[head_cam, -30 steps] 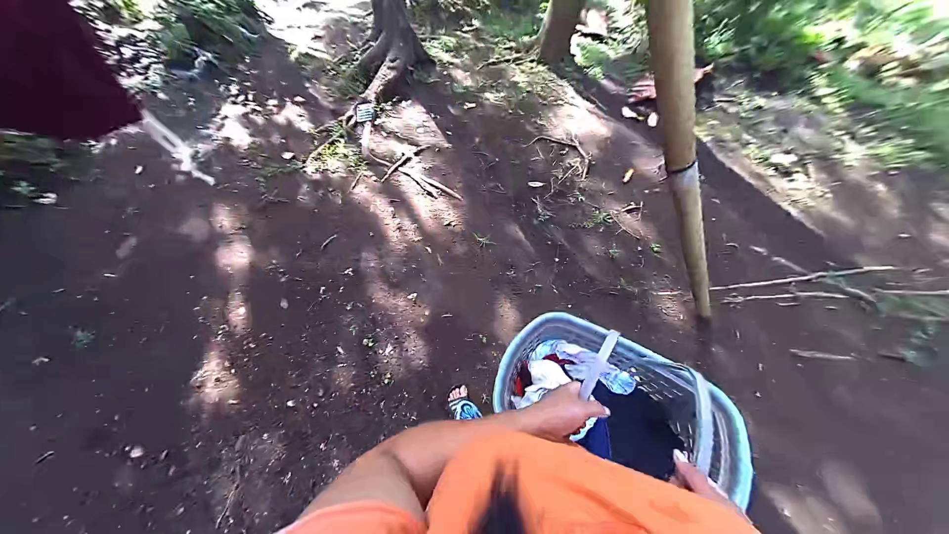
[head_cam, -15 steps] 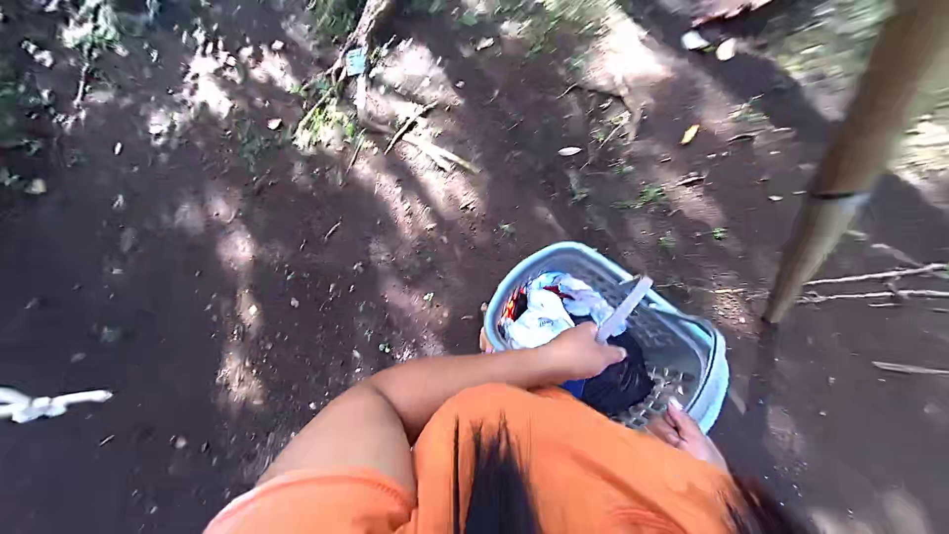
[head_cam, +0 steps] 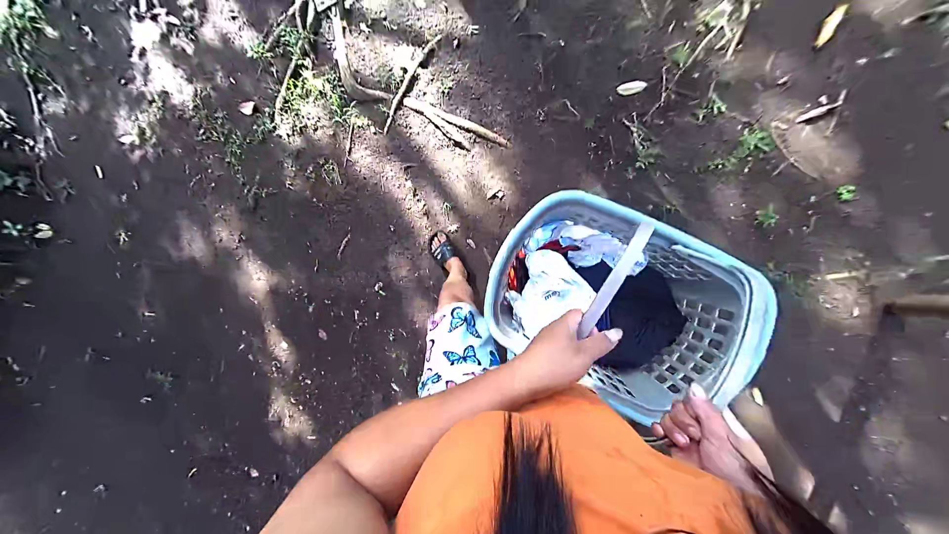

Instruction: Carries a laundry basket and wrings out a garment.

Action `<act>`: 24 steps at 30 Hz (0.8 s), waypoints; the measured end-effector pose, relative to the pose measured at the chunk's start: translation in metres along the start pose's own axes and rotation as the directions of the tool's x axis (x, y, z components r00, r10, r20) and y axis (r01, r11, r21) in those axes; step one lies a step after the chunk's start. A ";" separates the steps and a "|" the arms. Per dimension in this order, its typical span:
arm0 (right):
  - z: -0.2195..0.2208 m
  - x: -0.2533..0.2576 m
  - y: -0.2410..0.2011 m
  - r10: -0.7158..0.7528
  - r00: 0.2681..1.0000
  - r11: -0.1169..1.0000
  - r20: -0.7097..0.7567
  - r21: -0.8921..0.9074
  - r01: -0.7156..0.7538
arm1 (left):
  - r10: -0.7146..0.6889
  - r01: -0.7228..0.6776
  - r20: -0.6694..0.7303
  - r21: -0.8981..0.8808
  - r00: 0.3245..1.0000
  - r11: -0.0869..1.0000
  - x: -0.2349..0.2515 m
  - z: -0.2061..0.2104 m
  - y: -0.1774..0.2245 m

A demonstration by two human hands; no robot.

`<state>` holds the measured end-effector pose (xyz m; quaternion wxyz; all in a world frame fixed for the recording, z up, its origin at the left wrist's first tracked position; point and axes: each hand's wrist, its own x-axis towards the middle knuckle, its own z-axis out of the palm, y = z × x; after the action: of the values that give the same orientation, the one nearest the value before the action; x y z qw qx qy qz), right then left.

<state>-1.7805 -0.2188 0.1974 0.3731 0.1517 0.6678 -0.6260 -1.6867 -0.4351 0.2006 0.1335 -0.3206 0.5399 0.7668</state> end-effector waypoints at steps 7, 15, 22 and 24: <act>0.232 0.019 -0.055 0.148 0.984 0.952 -0.097 -0.254 -0.169 | -0.104 0.095 -0.025 -0.239 0.994 0.966 0.010 -0.202 0.042; 0.404 0.024 -0.086 0.105 0.994 0.800 0.020 -0.596 -0.072 | 0.084 -0.128 -0.149 -0.318 0.985 0.939 -0.064 -0.358 0.105; 0.569 0.025 -0.088 0.090 0.843 0.848 0.530 -0.485 0.214 | 0.195 -0.387 -0.531 -0.277 0.825 0.880 -0.118 -0.474 0.099; 0.649 0.003 -0.088 0.165 0.880 0.688 0.446 -0.691 0.221 | 0.152 -0.429 -0.623 -0.324 0.768 0.843 -0.127 -0.508 0.084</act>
<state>-1.6414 -0.8502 0.2998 0.5437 -0.1764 0.7495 -0.3340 -1.4600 -0.9138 0.2367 -0.2371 -0.4678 0.4068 0.7480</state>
